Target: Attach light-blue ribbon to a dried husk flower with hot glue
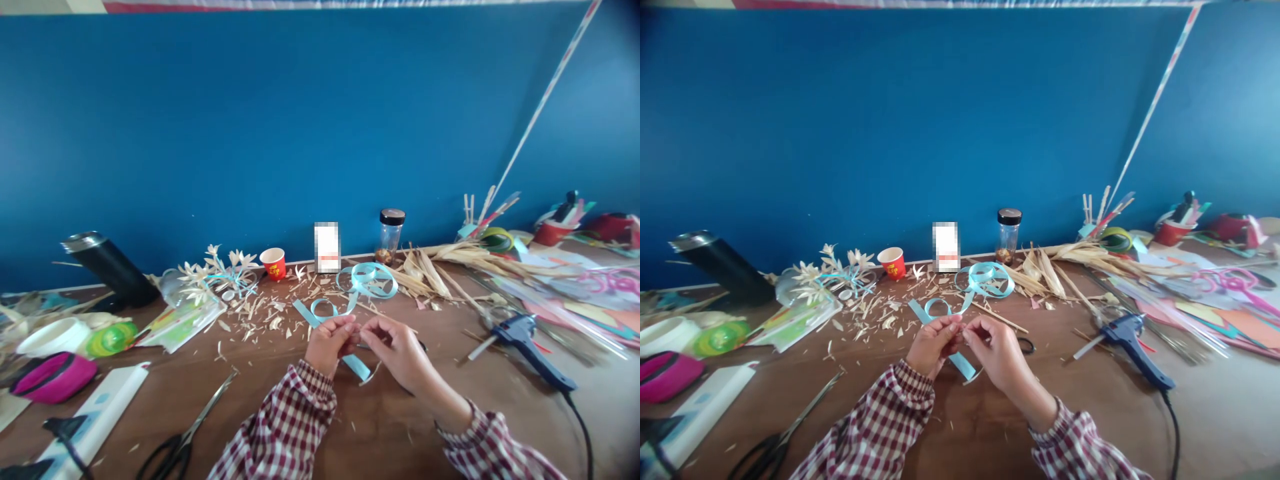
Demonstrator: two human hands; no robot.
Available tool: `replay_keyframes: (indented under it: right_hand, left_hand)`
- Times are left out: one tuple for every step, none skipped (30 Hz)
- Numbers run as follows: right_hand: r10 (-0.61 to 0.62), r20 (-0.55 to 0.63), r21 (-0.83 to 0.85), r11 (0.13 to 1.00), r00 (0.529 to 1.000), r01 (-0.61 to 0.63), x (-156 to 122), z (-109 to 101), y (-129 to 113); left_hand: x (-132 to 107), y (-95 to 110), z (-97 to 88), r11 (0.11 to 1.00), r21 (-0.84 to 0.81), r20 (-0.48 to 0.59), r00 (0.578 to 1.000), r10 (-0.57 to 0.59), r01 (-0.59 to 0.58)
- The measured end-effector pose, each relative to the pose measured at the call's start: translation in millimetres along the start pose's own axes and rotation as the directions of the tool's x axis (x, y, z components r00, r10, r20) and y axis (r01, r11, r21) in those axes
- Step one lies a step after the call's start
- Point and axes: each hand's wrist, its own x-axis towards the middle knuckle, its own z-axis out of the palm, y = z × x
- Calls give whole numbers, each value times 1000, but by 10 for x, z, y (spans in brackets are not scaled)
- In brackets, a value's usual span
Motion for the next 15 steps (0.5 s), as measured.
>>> replay_keyframes:
  right_hand:
    - [-42,-34,-53,998,999,40,-7,-2,-19]
    - [-93,-59,-118,989,994,86,-14,-1,-37]
    - [-153,-77,-192,972,985,136,-20,2,-51]
    - [-212,-84,-269,946,974,183,-25,8,-60]
    - [-262,-74,-339,914,962,223,-29,17,-63]
    - [-301,-55,-397,882,952,256,-31,28,-61]
    - [-325,-39,-442,854,945,276,-31,41,-56]
    - [-337,-26,-475,832,941,285,-29,53,-49]
    - [-338,-19,-499,818,941,284,-26,65,-42]
    - [-333,-18,-513,812,943,277,-22,75,-36]
    - [-330,-21,-512,814,944,273,-16,82,-32]
    - [-328,-30,-495,826,944,271,-11,88,-29]
    - [-324,-48,-461,846,945,267,-6,90,-29]
    - [-318,-73,-410,874,945,262,-3,89,-31]
    - [-305,-107,-348,903,946,252,-4,84,-37]
  left_hand:
    - [2,-8,1,1000,-1,-2,1000,-2,2]
    - [1,-14,2,1000,-6,3,1000,-7,7]
    - [-1,-20,5,1000,-15,14,1000,-13,14]
    - [-5,-25,9,1000,-24,29,999,-17,18]
    - [-11,-29,14,999,-32,46,999,-19,21]
    - [-17,-34,19,999,-39,63,998,-19,21]
    - [-22,-38,23,999,-46,77,997,-19,22]
    - [-27,-43,26,998,-50,89,996,-18,23]
    - [-31,-46,27,998,-54,100,995,-15,21]
    - [-33,-48,26,998,-60,113,994,-11,18]
    - [-34,-46,23,998,-68,126,992,-5,14]
    - [-33,-41,19,997,-73,142,990,-4,14]
    - [-31,-31,14,997,-75,157,988,-7,19]
    - [-27,-17,8,997,-75,165,986,-10,22]
    - [-21,0,2,997,-70,158,987,-9,20]
